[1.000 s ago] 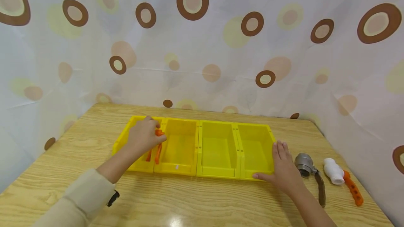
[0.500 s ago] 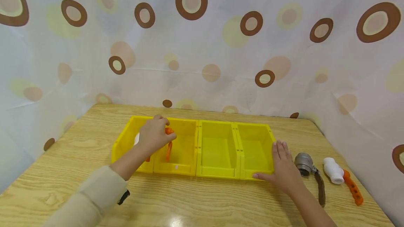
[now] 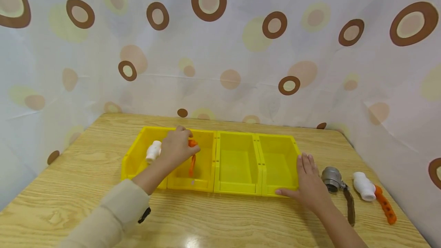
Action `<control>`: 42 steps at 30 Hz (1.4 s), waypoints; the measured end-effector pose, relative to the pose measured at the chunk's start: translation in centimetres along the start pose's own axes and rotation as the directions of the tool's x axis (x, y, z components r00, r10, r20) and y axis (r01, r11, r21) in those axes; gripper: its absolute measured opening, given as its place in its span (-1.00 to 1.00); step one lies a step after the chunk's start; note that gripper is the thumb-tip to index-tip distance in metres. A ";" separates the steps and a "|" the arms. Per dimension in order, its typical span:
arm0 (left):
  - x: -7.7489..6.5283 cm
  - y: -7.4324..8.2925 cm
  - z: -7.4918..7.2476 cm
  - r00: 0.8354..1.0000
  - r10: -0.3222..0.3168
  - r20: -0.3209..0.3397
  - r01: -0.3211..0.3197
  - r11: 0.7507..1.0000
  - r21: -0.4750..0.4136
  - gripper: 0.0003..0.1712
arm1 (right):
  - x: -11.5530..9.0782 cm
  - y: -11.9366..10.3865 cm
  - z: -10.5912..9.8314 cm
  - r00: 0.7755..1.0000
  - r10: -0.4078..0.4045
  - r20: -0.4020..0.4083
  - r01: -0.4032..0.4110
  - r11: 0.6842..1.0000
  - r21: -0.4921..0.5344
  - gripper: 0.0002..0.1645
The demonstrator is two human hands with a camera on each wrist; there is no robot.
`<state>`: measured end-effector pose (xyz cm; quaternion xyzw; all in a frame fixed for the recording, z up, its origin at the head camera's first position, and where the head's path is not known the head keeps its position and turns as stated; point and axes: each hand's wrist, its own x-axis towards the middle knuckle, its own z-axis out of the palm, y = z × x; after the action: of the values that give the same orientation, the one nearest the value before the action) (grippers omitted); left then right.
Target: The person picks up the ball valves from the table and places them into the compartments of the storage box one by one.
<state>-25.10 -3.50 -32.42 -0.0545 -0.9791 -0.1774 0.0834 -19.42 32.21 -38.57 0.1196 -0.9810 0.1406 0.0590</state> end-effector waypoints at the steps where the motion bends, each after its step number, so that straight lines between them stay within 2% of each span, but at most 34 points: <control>1: 0.0 0.0 0.1 1.000 0.001 0.002 -0.001 1.000 -0.002 -0.67 | 0.0 0.0 0.0 1.000 0.000 0.000 0.000 1.000 0.001 0.48; 7: 0.2 0.2 0.6 1.000 0.016 0.006 -0.015 1.000 -0.016 -0.72 | 0.1 0.0 0.0 1.000 -0.002 0.005 0.002 1.000 0.007 0.48; 16: 0.8 0.8 1.6 0.999 0.041 -0.003 -0.041 0.999 0.022 -0.74 | 0.1 0.0 0.0 1.000 0.011 0.010 -0.011 1.000 -0.012 0.50; 25: 0.7 1.0 2.7 0.998 0.051 -0.022 -0.051 0.999 0.000 -0.74 | 0.1 0.0 0.0 1.000 0.015 0.015 -0.015 1.000 -0.005 0.49; 31: 0.6 0.9 3.6 0.996 0.079 -0.034 -0.077 0.996 0.036 -0.71 | 0.1 -0.1 0.0 1.000 0.019 0.020 -0.019 1.000 0.000 0.49; 42: 0.7 1.5 4.6 0.998 0.062 -0.019 -0.060 0.995 0.074 -0.67 | -0.1 -0.2 -0.1 1.000 0.020 0.024 -0.021 0.999 0.027 0.49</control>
<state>-26.23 -0.41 -35.99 -0.0793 -0.9819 -0.1392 0.1013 -19.31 32.08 -38.46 0.1120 -0.9808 0.1534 0.0442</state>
